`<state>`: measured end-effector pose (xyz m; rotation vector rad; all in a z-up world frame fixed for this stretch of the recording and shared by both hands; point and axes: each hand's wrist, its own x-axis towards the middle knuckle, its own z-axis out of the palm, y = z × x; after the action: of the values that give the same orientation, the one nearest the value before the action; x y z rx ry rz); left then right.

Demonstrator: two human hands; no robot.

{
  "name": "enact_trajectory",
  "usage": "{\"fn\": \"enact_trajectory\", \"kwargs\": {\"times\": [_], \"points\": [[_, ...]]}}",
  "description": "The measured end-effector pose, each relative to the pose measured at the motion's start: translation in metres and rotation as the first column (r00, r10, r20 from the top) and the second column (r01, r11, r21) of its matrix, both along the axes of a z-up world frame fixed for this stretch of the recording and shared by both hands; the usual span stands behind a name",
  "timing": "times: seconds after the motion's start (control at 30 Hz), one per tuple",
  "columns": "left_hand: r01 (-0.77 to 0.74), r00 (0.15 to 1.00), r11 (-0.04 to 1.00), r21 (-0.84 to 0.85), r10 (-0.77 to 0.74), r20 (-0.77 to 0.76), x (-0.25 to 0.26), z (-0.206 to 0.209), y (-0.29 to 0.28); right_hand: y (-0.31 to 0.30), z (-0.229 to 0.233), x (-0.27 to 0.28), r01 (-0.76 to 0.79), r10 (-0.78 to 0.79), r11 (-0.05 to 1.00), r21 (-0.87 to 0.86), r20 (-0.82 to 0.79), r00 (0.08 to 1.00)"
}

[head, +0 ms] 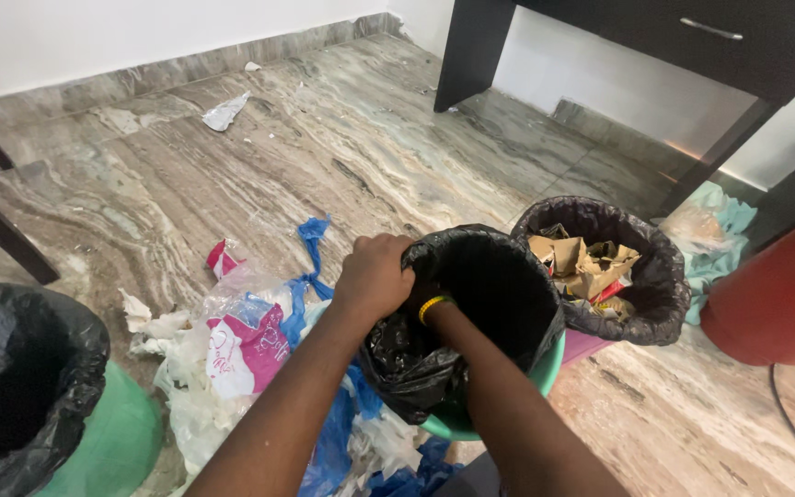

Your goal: The person sits on the floor and lines two green plastic bins with black trash bags. They adjust the bags to fit inside the bins and then begin placing crumpled plastic bags and other waste into the lined bins.

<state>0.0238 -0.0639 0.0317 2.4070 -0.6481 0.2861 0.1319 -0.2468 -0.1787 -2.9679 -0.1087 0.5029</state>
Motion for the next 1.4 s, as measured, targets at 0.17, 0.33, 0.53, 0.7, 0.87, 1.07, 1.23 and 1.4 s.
{"fn": "enact_trajectory", "kwargs": {"times": [0.17, 0.33, 0.53, 0.7, 0.87, 1.07, 1.23, 1.4], "points": [[0.002, 0.998, 0.996, -0.087, -0.008, -0.067, 0.006, -0.030, 0.000, -0.017, 0.007, 0.014, 0.002, -0.003, 1.000, 0.025, 0.024, 1.000], [0.123, 0.988, 0.939, -0.322, -0.145, -0.044, -0.002, -0.035, -0.011, -0.030, -0.013, -0.016, -0.051, 0.053, 0.998, 0.046, -0.047, 0.997], [-0.021, 0.994, 0.964, -0.265, -0.009, -0.109, -0.032, -0.016, -0.005, -0.037, -0.032, -0.046, -0.049, 0.050, 0.999, 0.012, -0.112, 0.992], [-0.069, 0.995, 0.977, -0.203, 0.053, -0.087, -0.038, -0.030, -0.007, -0.032, -0.026, -0.040, -0.029, 0.030, 1.000, 0.008, -0.069, 0.997], [0.034, 0.991, 0.891, -0.454, -0.090, -0.103, -0.044, -0.050, -0.020, -0.028, -0.031, -0.049, -0.045, 0.047, 0.999, 0.028, -0.084, 0.995], [-0.046, 0.953, 0.827, -0.560, -0.132, -0.274, -0.042, -0.044, -0.002, -0.021, -0.036, -0.046, -0.101, 0.101, 0.995, 0.003, -0.151, 0.983], [-0.085, 0.974, 0.843, -0.531, -0.042, -0.224, -0.029, -0.052, 0.009, -0.018, 0.002, -0.009, -0.142, 0.131, 0.988, -0.061, -0.153, 0.979], [-0.027, 0.998, 0.868, -0.497, 0.048, 0.030, -0.007, -0.066, 0.010, -0.014, 0.071, -0.061, -0.266, 0.270, 0.963, 0.046, -0.179, 0.946]]}}
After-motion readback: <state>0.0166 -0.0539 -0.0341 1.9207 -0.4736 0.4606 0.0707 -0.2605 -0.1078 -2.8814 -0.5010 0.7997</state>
